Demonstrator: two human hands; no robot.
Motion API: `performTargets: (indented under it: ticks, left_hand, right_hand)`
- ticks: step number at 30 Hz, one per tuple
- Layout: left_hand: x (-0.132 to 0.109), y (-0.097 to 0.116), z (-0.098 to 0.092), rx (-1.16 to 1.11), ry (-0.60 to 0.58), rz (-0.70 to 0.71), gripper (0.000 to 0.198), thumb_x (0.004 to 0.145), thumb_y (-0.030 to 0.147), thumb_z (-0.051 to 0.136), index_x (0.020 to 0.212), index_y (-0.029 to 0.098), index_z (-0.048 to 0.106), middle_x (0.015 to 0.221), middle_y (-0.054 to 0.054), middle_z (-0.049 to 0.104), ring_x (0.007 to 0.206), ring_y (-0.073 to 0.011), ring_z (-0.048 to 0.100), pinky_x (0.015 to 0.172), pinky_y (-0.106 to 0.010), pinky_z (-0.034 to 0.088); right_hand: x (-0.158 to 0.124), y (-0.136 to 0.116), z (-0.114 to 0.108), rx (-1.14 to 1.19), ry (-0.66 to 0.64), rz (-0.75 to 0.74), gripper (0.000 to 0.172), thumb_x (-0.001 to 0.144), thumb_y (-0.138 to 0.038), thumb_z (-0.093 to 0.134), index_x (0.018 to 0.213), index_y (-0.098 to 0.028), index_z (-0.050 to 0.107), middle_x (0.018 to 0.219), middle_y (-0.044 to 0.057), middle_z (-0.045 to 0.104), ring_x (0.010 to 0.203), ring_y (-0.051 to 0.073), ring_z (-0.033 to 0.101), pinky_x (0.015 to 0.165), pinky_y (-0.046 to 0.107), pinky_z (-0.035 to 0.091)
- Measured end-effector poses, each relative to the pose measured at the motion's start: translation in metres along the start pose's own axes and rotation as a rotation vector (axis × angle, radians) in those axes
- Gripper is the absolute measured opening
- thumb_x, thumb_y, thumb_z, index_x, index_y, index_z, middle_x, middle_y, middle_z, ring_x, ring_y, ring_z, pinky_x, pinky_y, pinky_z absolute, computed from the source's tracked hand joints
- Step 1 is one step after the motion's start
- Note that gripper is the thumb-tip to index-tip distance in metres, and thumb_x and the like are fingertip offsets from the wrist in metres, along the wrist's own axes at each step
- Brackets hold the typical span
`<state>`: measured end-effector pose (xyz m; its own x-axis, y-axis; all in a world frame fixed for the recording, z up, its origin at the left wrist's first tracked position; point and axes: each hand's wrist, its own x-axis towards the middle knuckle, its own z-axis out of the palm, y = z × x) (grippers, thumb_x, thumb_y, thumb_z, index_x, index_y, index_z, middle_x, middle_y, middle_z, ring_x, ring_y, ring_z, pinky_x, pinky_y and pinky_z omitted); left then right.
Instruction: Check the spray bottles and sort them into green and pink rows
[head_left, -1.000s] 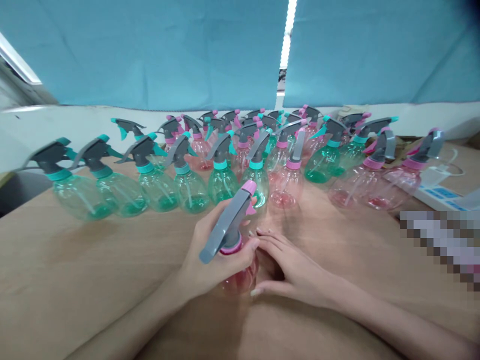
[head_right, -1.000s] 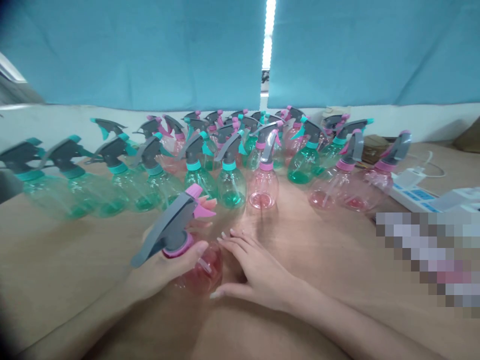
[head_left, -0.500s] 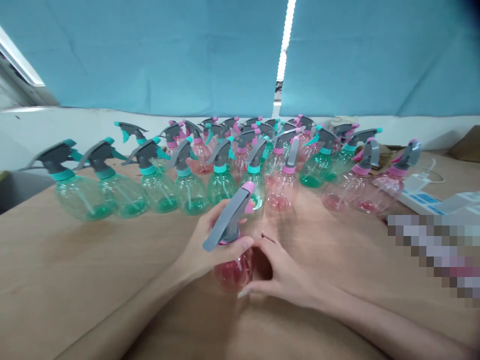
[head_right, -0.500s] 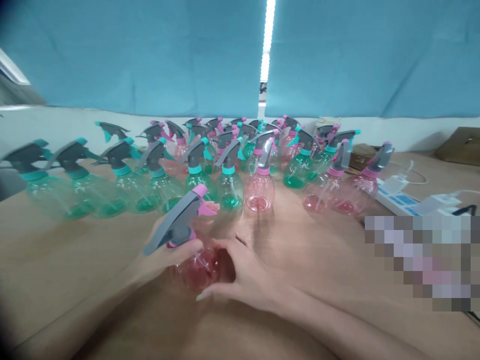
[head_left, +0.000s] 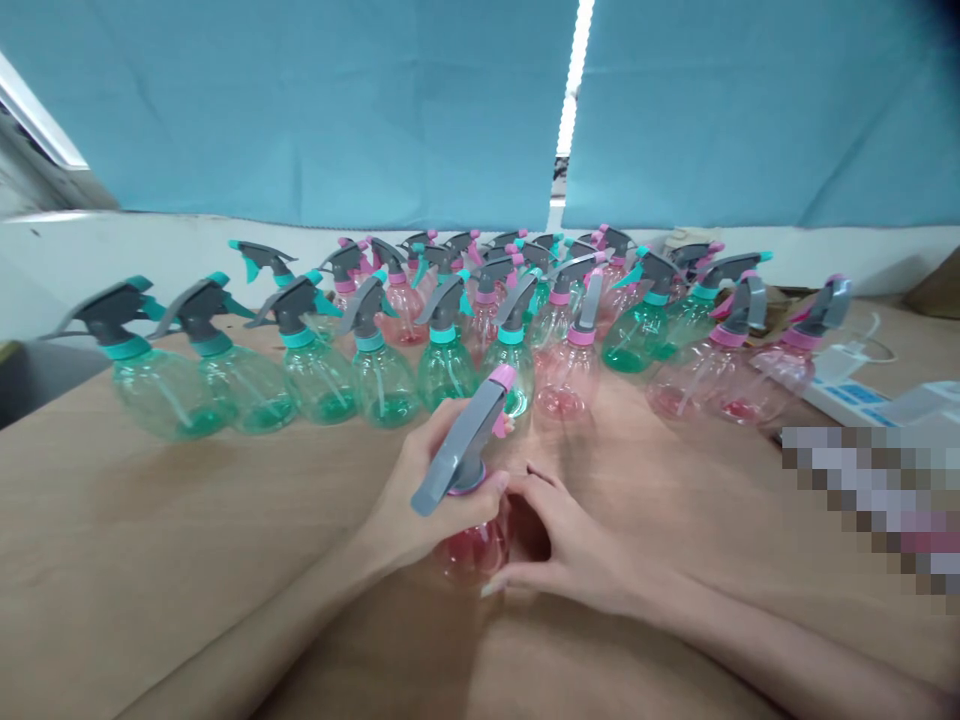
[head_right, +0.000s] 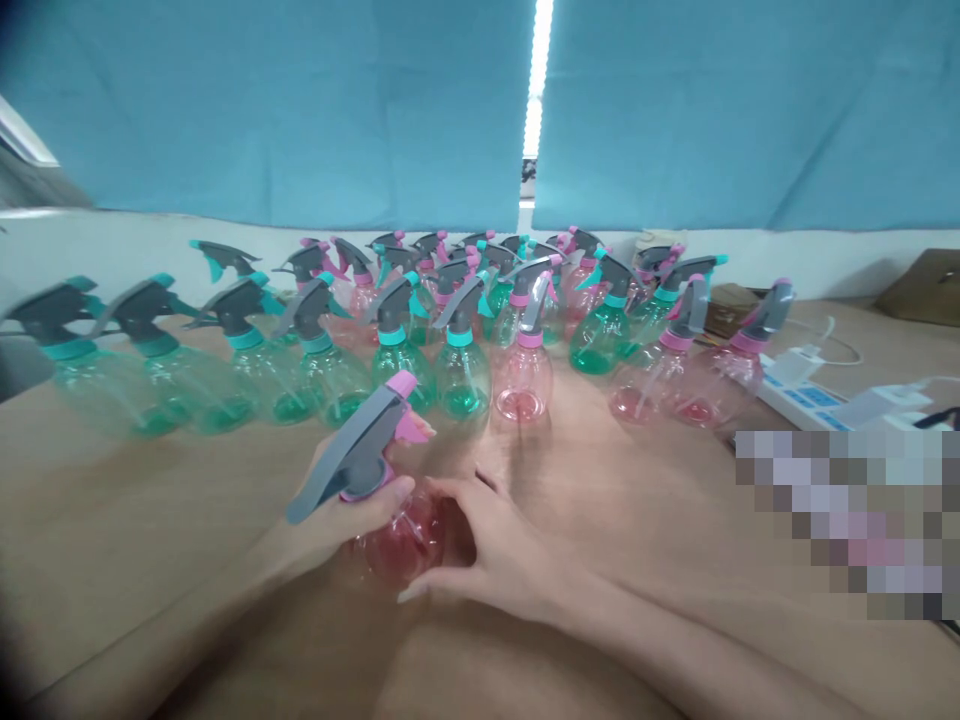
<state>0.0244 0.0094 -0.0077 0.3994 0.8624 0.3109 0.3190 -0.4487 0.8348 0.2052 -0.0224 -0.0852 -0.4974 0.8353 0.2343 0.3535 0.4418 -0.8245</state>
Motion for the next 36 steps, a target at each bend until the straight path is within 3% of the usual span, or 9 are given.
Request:
performTargets:
  ticks: [8, 11, 15, 19, 24, 28, 31, 33, 36]
  left_hand:
    - [-0.004, 0.004, 0.001, -0.052, 0.018, -0.014, 0.015, 0.071, 0.024, 0.063, 0.083, 0.025, 0.054, 0.076, 0.003, 0.055, 0.053, -0.0122, 0.047, 0.048, -0.026, 0.044]
    - [-0.005, 0.003, 0.0, -0.042, 0.014, -0.03, 0.017, 0.073, 0.027, 0.063, 0.09, 0.026, 0.057, 0.075, 0.003, 0.057, 0.051, -0.0131, 0.046, 0.047, -0.028, 0.043]
    - [-0.006, -0.001, 0.003, 0.012, 0.01, -0.019, 0.037, 0.075, 0.03, 0.065, 0.112, 0.029, 0.061, 0.09, -0.002, 0.062, 0.067, -0.0199, 0.059, 0.059, -0.033, 0.051]
    - [-0.005, -0.001, 0.016, -0.015, 0.026, 0.006, 0.035, 0.079, 0.031, 0.064, 0.114, 0.026, 0.059, 0.101, -0.004, 0.062, 0.076, -0.021, 0.064, 0.069, -0.036, 0.055]
    - [0.005, 0.005, 0.041, 0.005, 0.017, 0.035, 0.029, 0.082, 0.03, 0.063, 0.109, 0.021, 0.059, 0.102, -0.005, 0.063, 0.089, -0.0235, 0.063, 0.081, -0.041, 0.053]
    - [0.023, 0.012, 0.064, 0.004, -0.068, 0.084, 0.036, 0.085, 0.035, 0.064, 0.118, 0.023, 0.057, 0.101, -0.004, 0.063, 0.089, -0.0228, 0.063, 0.084, -0.043, 0.051]
    - [0.037, 0.016, 0.082, 0.025, -0.176, 0.134, 0.044, 0.085, 0.04, 0.066, 0.123, 0.022, 0.054, 0.104, -0.005, 0.066, 0.093, -0.0244, 0.063, 0.088, -0.045, 0.051]
    - [0.043, 0.015, 0.092, 0.03, -0.232, 0.161, 0.048, 0.084, 0.04, 0.068, 0.126, 0.023, 0.052, 0.115, -0.007, 0.065, 0.106, -0.0261, 0.061, 0.095, -0.046, 0.049]
    - [0.047, 0.009, 0.103, 0.049, -0.251, 0.162, 0.053, 0.085, 0.037, 0.068, 0.133, 0.026, 0.048, 0.138, -0.008, 0.056, 0.127, -0.028, 0.052, 0.108, -0.048, 0.041]
  right_hand:
    - [0.001, -0.005, -0.003, -0.016, -0.013, -0.017, 0.054, 0.078, -0.045, 0.078, 0.125, -0.029, 0.059, 0.123, 0.006, 0.065, 0.116, 0.03, 0.055, 0.1, 0.046, 0.043]
    - [0.001, -0.007, -0.005, -0.016, -0.016, -0.013, 0.057, 0.076, -0.046, 0.079, 0.127, -0.028, 0.059, 0.122, 0.006, 0.065, 0.115, 0.031, 0.056, 0.1, 0.048, 0.043]
    - [0.0, -0.011, -0.009, 0.043, -0.023, 0.006, 0.067, 0.072, -0.045, 0.082, 0.129, -0.025, 0.054, 0.124, 0.008, 0.063, 0.112, 0.031, 0.058, 0.095, 0.047, 0.048]
    - [-0.006, -0.02, -0.009, 0.18, 0.031, -0.006, 0.082, 0.072, -0.041, 0.083, 0.141, -0.028, 0.04, 0.125, 0.007, 0.062, 0.113, 0.028, 0.06, 0.094, 0.045, 0.051]
    - [-0.022, -0.025, -0.014, 0.114, 0.208, 0.056, 0.064, 0.073, -0.044, 0.082, 0.125, -0.025, 0.049, 0.121, 0.008, 0.063, 0.11, 0.029, 0.062, 0.094, 0.048, 0.051]
    - [-0.04, -0.024, -0.031, 0.014, 0.317, 0.075, 0.051, 0.079, -0.042, 0.077, 0.119, -0.026, 0.051, 0.12, 0.008, 0.061, 0.112, 0.029, 0.059, 0.096, 0.048, 0.049]
    - [-0.053, -0.02, -0.053, -0.043, 0.368, 0.12, 0.055, 0.079, -0.043, 0.076, 0.123, -0.026, 0.048, 0.123, 0.008, 0.059, 0.116, 0.03, 0.057, 0.097, 0.049, 0.048]
    - [-0.061, -0.012, -0.07, -0.119, 0.408, 0.177, 0.063, 0.076, -0.045, 0.077, 0.128, -0.026, 0.046, 0.126, 0.01, 0.056, 0.119, 0.032, 0.054, 0.099, 0.052, 0.047]
    - [-0.07, 0.008, -0.097, -0.275, 0.46, 0.19, 0.062, 0.079, -0.047, 0.072, 0.131, -0.025, 0.047, 0.125, 0.011, 0.053, 0.12, 0.032, 0.053, 0.099, 0.054, 0.046]
